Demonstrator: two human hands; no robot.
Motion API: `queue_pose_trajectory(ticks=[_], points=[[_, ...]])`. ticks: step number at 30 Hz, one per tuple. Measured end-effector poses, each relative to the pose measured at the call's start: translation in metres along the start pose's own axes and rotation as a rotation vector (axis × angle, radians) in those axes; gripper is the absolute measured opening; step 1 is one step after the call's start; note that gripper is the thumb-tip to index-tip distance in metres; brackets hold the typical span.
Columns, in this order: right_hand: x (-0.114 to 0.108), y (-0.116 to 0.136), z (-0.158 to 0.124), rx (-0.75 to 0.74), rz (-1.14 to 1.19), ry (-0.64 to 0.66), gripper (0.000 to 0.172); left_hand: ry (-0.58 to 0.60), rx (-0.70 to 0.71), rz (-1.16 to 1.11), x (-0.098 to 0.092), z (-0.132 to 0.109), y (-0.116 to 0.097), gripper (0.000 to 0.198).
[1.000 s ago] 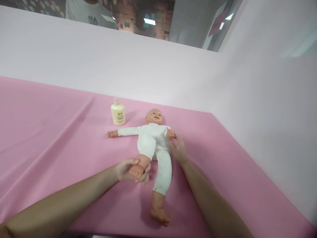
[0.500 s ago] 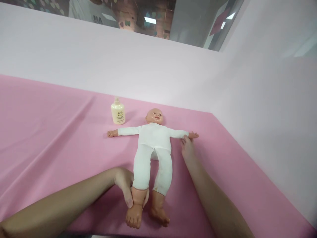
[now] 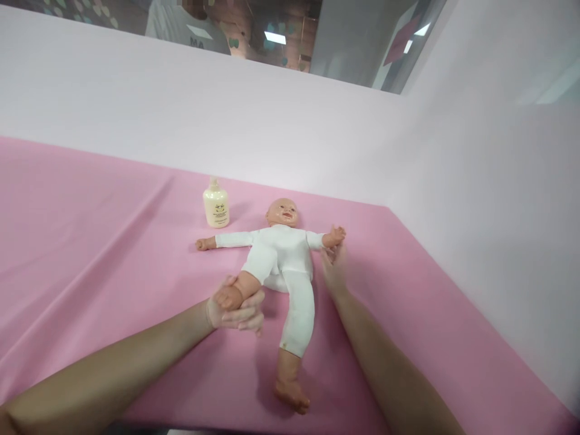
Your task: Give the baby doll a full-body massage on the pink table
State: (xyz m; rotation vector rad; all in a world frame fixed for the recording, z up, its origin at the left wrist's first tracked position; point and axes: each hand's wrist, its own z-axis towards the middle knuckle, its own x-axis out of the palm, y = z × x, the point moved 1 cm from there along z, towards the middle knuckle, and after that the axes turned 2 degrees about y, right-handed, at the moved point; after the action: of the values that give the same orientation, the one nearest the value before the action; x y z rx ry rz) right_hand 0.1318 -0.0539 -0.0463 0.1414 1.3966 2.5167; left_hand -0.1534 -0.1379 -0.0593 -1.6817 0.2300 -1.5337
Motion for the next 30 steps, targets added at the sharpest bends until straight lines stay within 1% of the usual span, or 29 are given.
queue_pose_trajectory(ticks=[2, 4, 6, 8, 10, 12, 14, 16, 18, 19, 21, 23, 25, 27, 30], points=[[0.003, -0.001, -0.005, -0.044, -0.095, 0.077, 0.059, -0.015, 0.024, -0.08, 0.008, 0.005, -0.008, 0.056], [0.006, 0.0, -0.01, -0.135, -0.213, 0.151, 0.045, -0.101, 0.068, -0.142, 0.015, 0.01, -0.013, 0.051], [0.008, 0.004, -0.013, -0.248, -0.327, 0.227, 0.039, -0.171, 0.086, -0.16, 0.018, 0.014, -0.015, 0.048], [0.01, 0.008, -0.014, -0.336, -0.42, 0.302, 0.038, -0.199, 0.075, -0.146, 0.019, 0.015, -0.013, 0.047], [0.011, 0.012, -0.014, -0.39, -0.485, 0.36, 0.04, -0.215, 0.057, -0.127, 0.018, 0.016, -0.011, 0.045], [0.011, 0.014, -0.014, -0.409, -0.513, 0.384, 0.042, -0.219, 0.044, -0.109, 0.017, 0.016, -0.009, 0.045], [0.011, 0.013, -0.014, -0.4, -0.492, 0.377, 0.041, -0.202, 0.026, -0.081, 0.016, 0.015, -0.009, 0.045], [0.01, 0.01, -0.013, -0.352, -0.429, 0.342, 0.037, -0.139, -0.008, -0.036, 0.014, 0.015, -0.008, 0.047], [0.008, 0.007, -0.01, -0.239, -0.328, 0.266, 0.037, -0.024, -0.058, 0.023, 0.011, 0.013, -0.005, 0.048], [0.006, 0.005, -0.008, -0.161, -0.267, 0.218, 0.04, 0.057, -0.084, 0.055, 0.009, 0.012, -0.003, 0.049], [0.003, 0.003, -0.003, -0.006, -0.135, 0.122, 0.052, 0.234, -0.151, 0.114, 0.006, 0.009, 0.001, 0.05], [0.0, 0.004, 0.003, 0.07, -0.011, 0.04, 0.066, 0.369, -0.256, 0.159, 0.005, 0.006, 0.004, 0.052], [-0.004, 0.005, 0.007, 0.094, 0.077, -0.038, 0.074, 0.426, -0.377, 0.218, 0.007, 0.004, 0.004, 0.053], [-0.009, 0.002, 0.009, 0.153, 0.129, -0.126, 0.076, 0.467, -0.47, 0.327, 0.011, 0.004, 0.0, 0.051], [-0.017, -0.009, 0.009, 0.331, 0.18, -0.225, 0.075, 0.487, -0.516, 0.516, 0.018, 0.005, -0.007, 0.046]])
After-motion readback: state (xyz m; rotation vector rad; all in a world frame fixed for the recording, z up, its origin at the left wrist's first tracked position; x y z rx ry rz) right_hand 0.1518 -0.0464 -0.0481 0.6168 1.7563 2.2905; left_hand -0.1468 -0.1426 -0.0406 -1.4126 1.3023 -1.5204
